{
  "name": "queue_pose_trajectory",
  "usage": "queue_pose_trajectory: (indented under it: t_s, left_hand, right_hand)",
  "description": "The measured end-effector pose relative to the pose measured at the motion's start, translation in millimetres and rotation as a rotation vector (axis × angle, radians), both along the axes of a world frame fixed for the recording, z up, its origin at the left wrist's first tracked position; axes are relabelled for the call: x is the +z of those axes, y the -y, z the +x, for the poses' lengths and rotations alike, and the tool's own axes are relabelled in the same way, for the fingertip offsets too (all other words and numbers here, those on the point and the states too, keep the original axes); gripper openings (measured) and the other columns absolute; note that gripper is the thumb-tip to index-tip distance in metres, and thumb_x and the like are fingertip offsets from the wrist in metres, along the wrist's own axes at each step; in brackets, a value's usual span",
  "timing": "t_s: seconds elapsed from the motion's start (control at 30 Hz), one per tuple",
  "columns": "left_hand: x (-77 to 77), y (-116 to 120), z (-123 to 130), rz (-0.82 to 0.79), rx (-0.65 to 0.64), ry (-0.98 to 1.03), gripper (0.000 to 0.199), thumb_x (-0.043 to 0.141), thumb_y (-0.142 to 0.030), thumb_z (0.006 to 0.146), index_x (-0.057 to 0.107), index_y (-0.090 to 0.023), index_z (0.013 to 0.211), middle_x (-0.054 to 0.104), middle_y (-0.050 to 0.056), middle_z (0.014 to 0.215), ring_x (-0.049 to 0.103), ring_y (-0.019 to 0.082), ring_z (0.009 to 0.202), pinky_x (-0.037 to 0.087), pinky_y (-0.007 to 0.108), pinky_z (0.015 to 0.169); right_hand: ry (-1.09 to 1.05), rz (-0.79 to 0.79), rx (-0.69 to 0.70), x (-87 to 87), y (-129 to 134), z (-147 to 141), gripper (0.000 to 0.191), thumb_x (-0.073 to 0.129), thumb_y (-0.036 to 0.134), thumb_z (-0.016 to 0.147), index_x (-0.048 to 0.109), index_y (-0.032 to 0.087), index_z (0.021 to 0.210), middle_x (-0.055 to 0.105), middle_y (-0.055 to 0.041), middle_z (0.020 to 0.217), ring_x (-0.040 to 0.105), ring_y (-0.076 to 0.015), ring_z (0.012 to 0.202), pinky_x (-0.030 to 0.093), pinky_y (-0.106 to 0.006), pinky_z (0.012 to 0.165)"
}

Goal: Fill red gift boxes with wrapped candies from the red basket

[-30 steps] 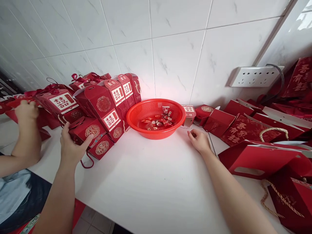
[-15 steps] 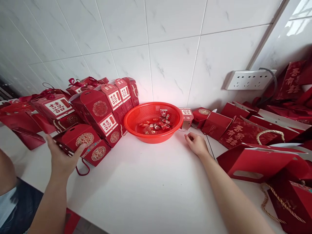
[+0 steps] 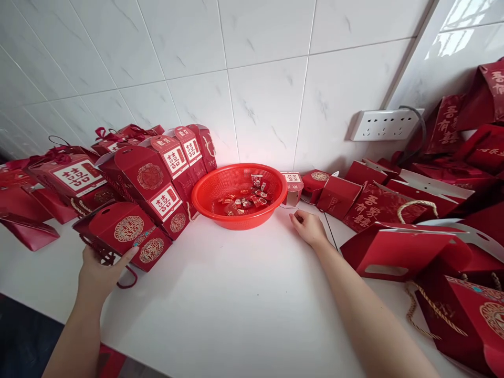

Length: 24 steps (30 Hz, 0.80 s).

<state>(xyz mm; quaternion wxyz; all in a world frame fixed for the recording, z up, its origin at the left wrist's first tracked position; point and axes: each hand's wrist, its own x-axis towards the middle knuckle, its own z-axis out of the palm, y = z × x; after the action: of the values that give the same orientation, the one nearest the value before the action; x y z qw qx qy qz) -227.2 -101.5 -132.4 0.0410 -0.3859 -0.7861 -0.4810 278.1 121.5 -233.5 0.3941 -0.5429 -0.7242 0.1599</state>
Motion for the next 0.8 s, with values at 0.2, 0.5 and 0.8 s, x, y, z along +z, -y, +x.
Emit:
queue_pose_trajectory:
  t_s: [0.2,0.5,0.8]
  left_hand:
    - [16.1,-4.3,32.0,-0.002,0.091,0.026,0.095,0.086,-0.054,0.054,0.045,-0.021,0.133,0.061,0.012,0.122,0.062,0.038,0.107,0.051,0.059,0.095]
    - [15.5,-4.9,22.2,-0.054,0.064,0.007,0.087,0.083,-0.056,0.058,0.045,-0.018,0.127,0.060,0.014,0.120,0.062,0.039,0.110,0.050,0.059,0.096]
    - [15.5,-4.2,27.4,-0.008,0.066,0.100,0.097,0.085,-0.052,0.057,0.041,-0.014,0.135,0.059,0.019,0.127,0.061,0.039,0.111,0.049,0.058,0.098]
  right_hand:
    - [0.005,-0.013,-0.002,1.1,1.0,0.5,0.039,0.051,0.054,0.088,0.059,0.021,0.068,0.065,-0.0028,0.064,0.053,-0.0184,0.059,0.036,-0.030,0.058]
    - [0.014,-0.009,0.000,1.8,1.4,0.5,0.041,0.051,0.056,0.087,0.059,0.021,0.067,0.066,-0.0038,0.064,0.054,-0.0191,0.059,0.036,-0.031,0.057]
    - [0.019,-0.017,-0.001,-0.3,1.0,1.4,0.041,0.050,0.056,0.088,0.059,0.021,0.068,0.064,-0.0028,0.062,0.053,-0.0185,0.058,0.036,-0.030,0.057]
